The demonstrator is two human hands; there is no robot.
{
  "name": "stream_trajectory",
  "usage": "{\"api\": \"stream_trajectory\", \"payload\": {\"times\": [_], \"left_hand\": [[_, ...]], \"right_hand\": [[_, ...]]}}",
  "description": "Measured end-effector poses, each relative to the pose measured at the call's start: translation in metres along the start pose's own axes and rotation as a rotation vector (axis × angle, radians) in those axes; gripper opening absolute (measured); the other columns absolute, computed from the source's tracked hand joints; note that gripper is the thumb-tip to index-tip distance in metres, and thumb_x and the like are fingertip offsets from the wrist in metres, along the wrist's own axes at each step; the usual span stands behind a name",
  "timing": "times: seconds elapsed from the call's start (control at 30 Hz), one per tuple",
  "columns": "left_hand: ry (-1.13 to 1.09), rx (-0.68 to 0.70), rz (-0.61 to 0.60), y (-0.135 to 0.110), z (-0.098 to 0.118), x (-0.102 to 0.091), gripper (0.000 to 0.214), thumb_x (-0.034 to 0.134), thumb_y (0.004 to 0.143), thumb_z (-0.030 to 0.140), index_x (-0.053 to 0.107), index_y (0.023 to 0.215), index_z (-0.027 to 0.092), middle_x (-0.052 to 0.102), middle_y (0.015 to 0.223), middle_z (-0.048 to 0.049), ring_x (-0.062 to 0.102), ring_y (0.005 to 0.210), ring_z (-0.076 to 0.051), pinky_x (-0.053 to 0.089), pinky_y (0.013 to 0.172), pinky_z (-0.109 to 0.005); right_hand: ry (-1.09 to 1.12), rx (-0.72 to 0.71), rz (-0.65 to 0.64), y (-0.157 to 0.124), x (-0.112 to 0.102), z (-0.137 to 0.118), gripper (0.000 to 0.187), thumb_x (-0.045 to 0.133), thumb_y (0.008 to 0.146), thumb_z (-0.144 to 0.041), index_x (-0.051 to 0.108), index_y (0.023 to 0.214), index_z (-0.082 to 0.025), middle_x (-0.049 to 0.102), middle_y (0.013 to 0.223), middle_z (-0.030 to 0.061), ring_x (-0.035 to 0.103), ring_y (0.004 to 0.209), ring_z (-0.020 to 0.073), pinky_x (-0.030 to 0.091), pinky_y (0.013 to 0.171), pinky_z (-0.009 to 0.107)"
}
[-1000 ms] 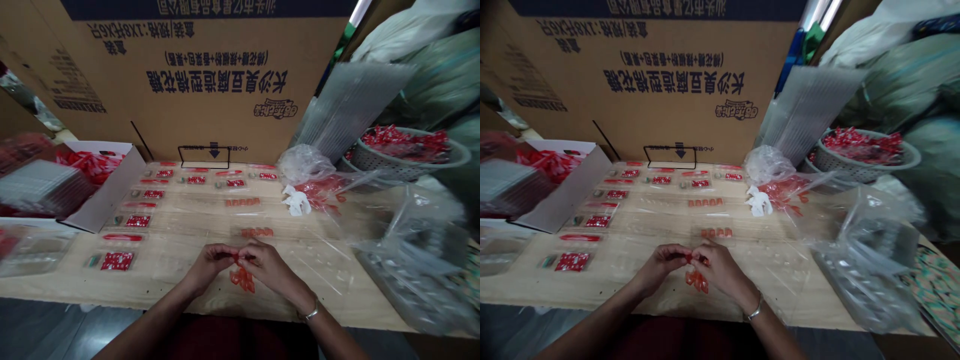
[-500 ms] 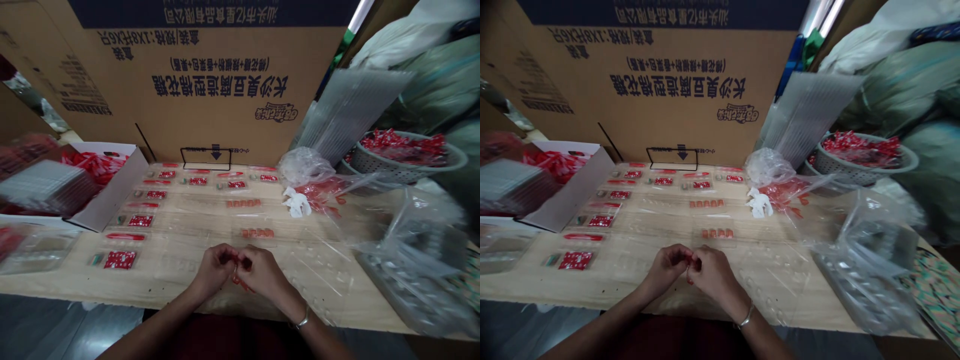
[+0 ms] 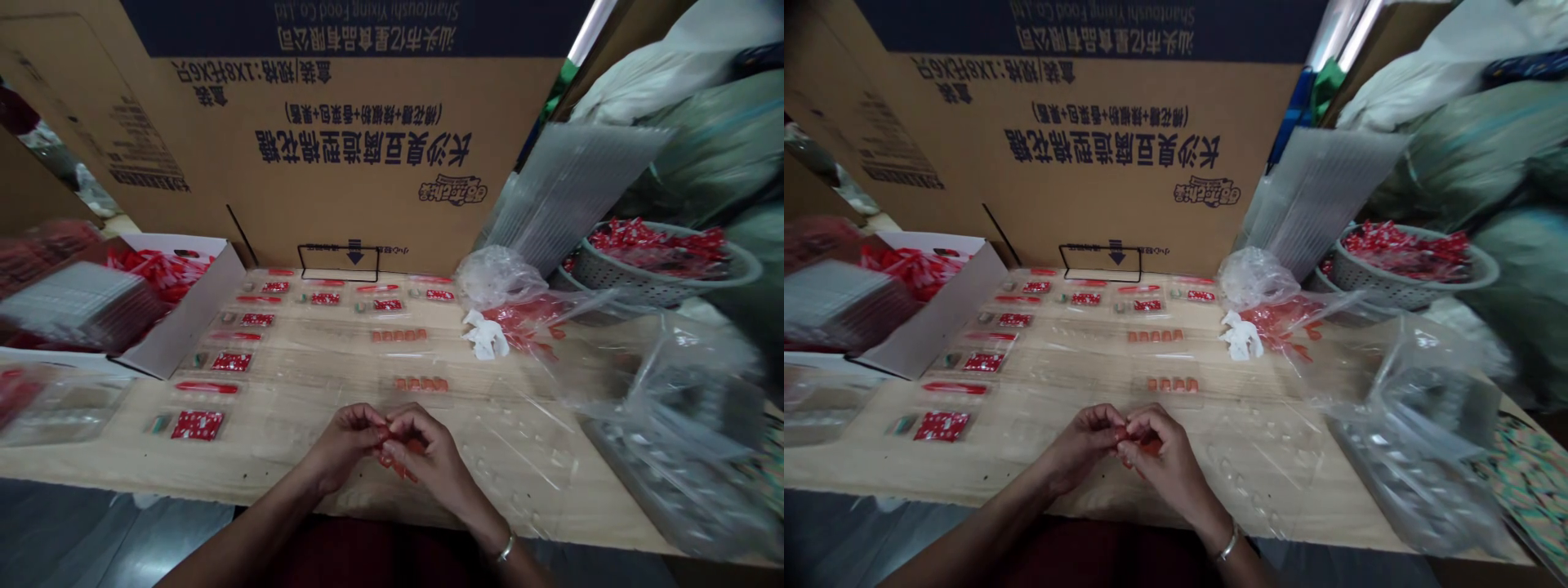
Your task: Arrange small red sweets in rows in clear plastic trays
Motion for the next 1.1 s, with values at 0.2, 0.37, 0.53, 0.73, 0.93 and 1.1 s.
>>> {"api": "stream_trajectory", "payload": {"times": [0.2,0.37,0.53,0.73,0.93,1.1], "left_hand": [[0.422,0.164,-0.029,0.018,0.013,-0.01,0.019,0.064,0.071,0.026,0.066,0.085,0.015,0.067,0.08,-0.0045,0.057,0.068,-0.014,0.041,0.063,-0.025],[1.304,0.557,-0.039,0.033,0.019,-0.009,0.022,0.051,0.07,0.003,0.066,0.078,0.016,0.066,0.083,-0.0063,0.058,0.085,-0.02,0.04,0.089,-0.037],[1.47,0.541,-0.056,0.039,0.013,-0.01,0.026,0.048,0.069,0.0,0.066,0.082,0.014,0.066,0.089,-0.0093,0.058,0.09,-0.022,0.045,0.086,-0.035],[1.44,0.535,-0.081,0.032,0.018,-0.011,0.025,0.05,0.069,0.001,0.066,0.082,0.014,0.065,0.095,-0.0096,0.058,0.093,-0.022,0.046,0.087,-0.034],[1.388,0.623,-0.289,0.02,0.004,0.01,0.019,0.049,0.076,0.006,0.063,0.082,0.017,0.064,0.085,-0.0062,0.057,0.085,-0.018,0.044,0.08,-0.029],[1.129,0.474,-0.113,0.027,0.001,0.01,0.01,0.053,0.073,0.009,0.06,0.07,0.016,0.061,0.072,-0.0034,0.054,0.071,-0.016,0.042,0.067,-0.027]], "right_hand": [[-0.151,-0.062,-0.036,0.026,-0.017,0.009,0.008,0.06,0.079,-0.025,0.057,0.08,-0.018,0.062,0.074,0.0002,0.058,0.067,0.0123,0.047,0.062,0.023],[-0.824,-0.355,-0.21,0.073,-0.026,0.007,0.008,0.056,0.082,-0.011,0.06,0.078,-0.017,0.06,0.08,0.0026,0.056,0.077,0.0142,0.043,0.07,0.025],[-0.95,-0.405,-0.348,0.09,-0.01,0.01,0.015,0.057,0.081,-0.007,0.061,0.069,-0.016,0.059,0.072,0.0019,0.054,0.075,0.0146,0.041,0.071,0.025],[-0.942,-0.391,-0.29,0.071,-0.011,0.0,0.013,0.053,0.084,-0.01,0.064,0.088,-0.016,0.061,0.088,0.0057,0.053,0.088,0.0176,0.04,0.08,0.029],[-0.707,-0.086,-0.225,0.02,-0.039,0.0,0.017,0.05,0.084,-0.012,0.064,0.079,-0.02,0.06,0.073,-0.0004,0.056,0.068,0.0135,0.04,0.062,0.022],[-0.562,-0.035,-0.109,0.004,-0.033,0.003,0.015,0.05,0.082,-0.011,0.063,0.08,-0.019,0.059,0.075,0.0004,0.057,0.07,0.0133,0.042,0.064,0.023]]}}
Point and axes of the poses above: each hand's wrist, its own y-axis towards the middle knuckle, its own x-axis out of the palm, z = x × y, the point moved 4 cm from there along y, towards the middle knuckle
